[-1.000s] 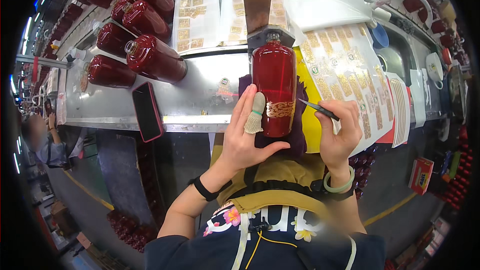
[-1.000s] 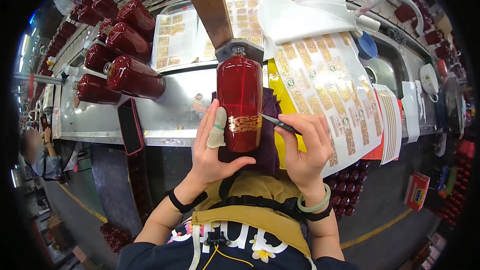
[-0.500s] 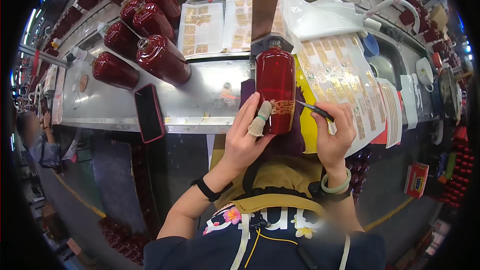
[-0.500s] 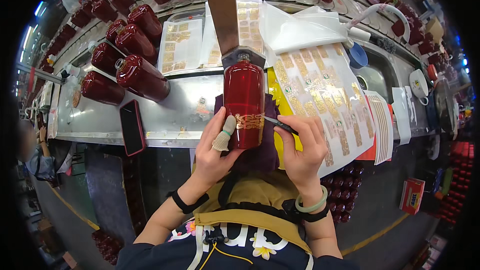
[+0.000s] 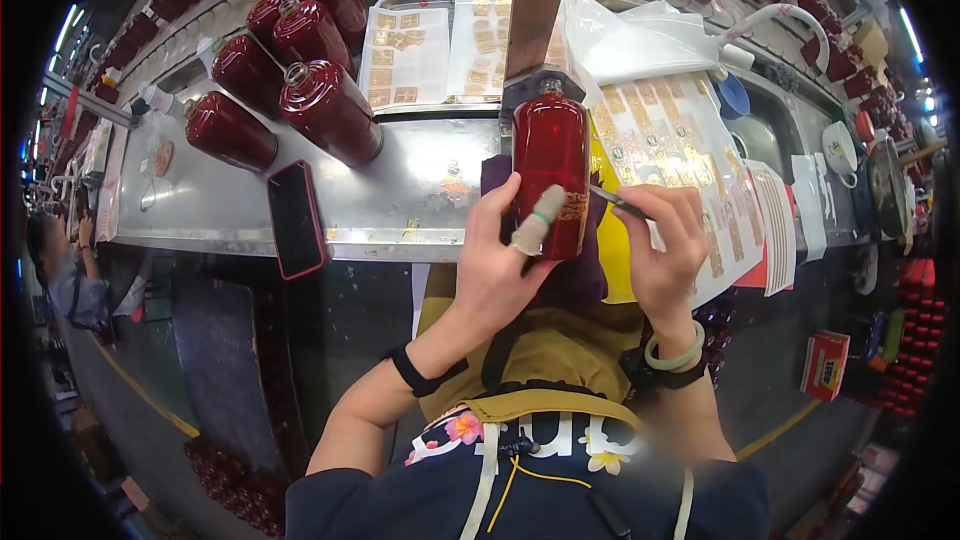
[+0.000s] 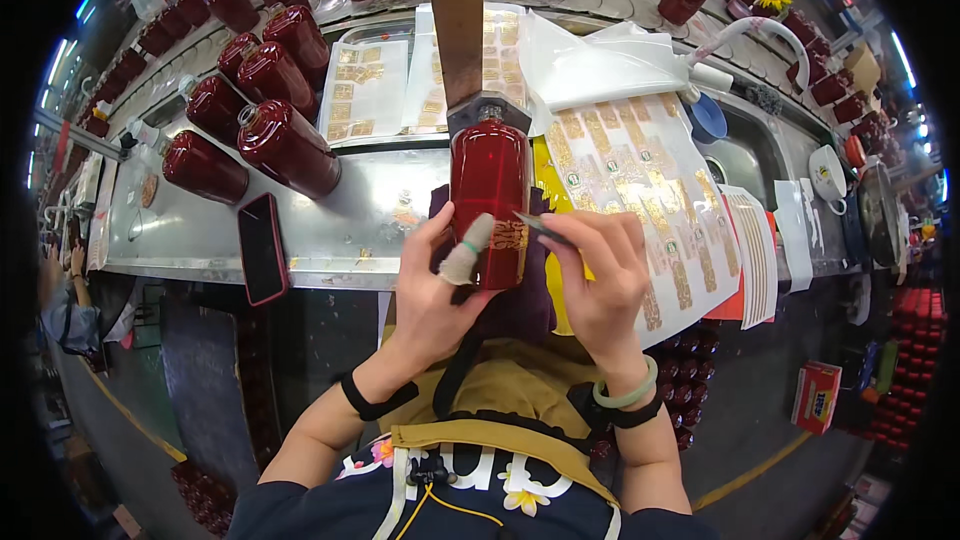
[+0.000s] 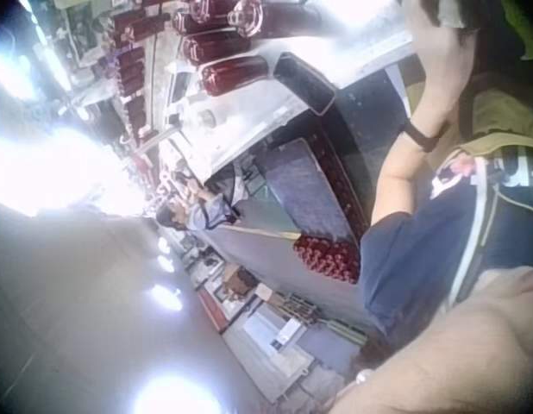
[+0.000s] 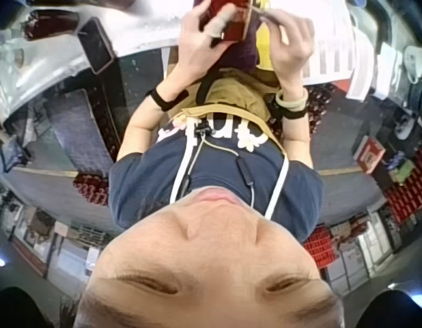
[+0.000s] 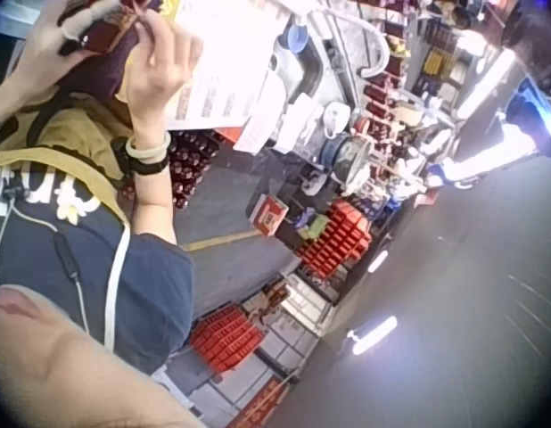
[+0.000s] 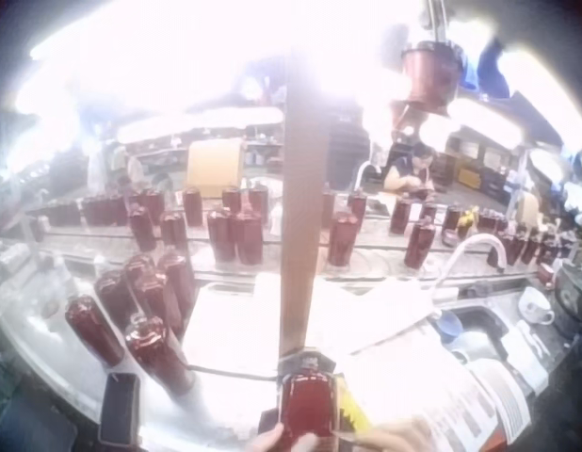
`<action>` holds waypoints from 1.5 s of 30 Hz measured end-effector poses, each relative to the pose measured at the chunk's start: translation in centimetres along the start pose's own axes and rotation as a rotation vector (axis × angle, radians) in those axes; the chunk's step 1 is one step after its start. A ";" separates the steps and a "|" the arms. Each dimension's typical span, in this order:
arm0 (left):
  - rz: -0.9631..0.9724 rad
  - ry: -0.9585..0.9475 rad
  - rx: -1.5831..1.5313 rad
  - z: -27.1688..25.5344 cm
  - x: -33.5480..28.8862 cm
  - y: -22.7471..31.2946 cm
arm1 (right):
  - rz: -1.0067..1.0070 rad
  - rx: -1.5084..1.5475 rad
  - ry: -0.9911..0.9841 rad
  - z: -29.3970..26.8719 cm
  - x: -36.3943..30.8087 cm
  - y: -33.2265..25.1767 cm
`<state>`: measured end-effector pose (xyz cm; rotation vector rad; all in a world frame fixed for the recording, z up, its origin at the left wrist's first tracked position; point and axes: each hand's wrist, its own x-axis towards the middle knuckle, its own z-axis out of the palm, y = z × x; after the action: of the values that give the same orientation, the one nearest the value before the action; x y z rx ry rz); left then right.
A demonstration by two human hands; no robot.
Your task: Manually applying decorative labels and stickers to red ceramic bottles on a factory assembly line.
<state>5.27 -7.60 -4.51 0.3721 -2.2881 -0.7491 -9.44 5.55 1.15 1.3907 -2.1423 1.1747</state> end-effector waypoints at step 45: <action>-0.136 -0.065 -0.110 0.1 -0.3 -1.9 | -0.365 -0.121 -0.017 4.4 9.1 7.5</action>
<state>5.55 -8.93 -5.88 0.4615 -2.2878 -0.9636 -19.53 -1.97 0.94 1.6496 -1.8306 0.8823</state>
